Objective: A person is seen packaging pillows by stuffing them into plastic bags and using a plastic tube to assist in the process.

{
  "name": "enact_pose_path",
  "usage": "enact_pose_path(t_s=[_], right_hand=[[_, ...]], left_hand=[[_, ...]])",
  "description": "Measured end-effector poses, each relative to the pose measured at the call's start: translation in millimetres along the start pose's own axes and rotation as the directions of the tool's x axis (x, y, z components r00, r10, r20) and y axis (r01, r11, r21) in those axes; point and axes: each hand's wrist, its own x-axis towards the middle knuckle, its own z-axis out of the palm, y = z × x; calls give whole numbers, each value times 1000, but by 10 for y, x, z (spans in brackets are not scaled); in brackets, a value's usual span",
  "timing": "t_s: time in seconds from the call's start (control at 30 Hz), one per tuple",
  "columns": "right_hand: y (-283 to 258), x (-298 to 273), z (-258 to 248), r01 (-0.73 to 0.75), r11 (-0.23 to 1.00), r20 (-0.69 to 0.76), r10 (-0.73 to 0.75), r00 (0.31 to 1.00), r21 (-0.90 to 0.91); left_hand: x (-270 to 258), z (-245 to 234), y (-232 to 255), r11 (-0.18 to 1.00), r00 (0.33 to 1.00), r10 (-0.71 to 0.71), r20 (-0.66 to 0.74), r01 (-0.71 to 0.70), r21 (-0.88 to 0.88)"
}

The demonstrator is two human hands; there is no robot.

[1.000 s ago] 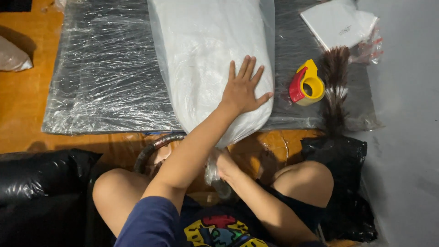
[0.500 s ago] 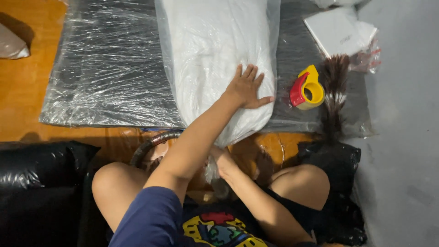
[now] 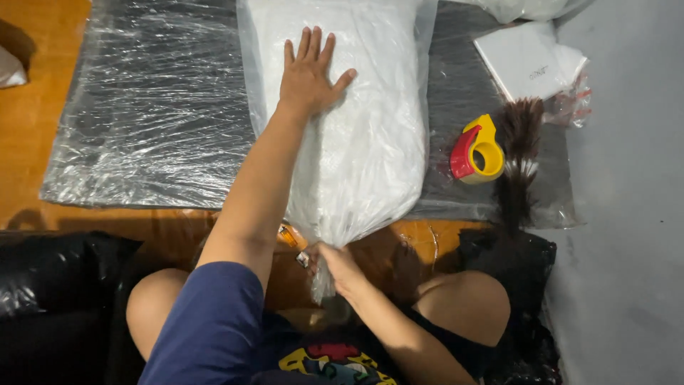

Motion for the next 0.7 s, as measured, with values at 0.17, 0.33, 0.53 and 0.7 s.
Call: enact_pose_path(t_s=[0.17, 0.33, 0.53, 0.7], right_hand=[[-16, -61, 68, -62, 996, -15, 63, 998, 56], [-36, -119, 105, -95, 993, 6, 95, 995, 70], [-99, -119, 152, -80, 992, 23, 78, 997, 100], [-144, -150, 180, -91, 993, 56, 87, 995, 76]], left_hand=[[74, 135, -64, 989, 997, -10, 78, -2, 149], [103, 227, -117, 989, 995, -10, 98, -4, 145], [263, 262, -176, 989, 987, -24, 159, 1, 145], [642, 404, -170, 960, 973, -34, 228, -31, 278]])
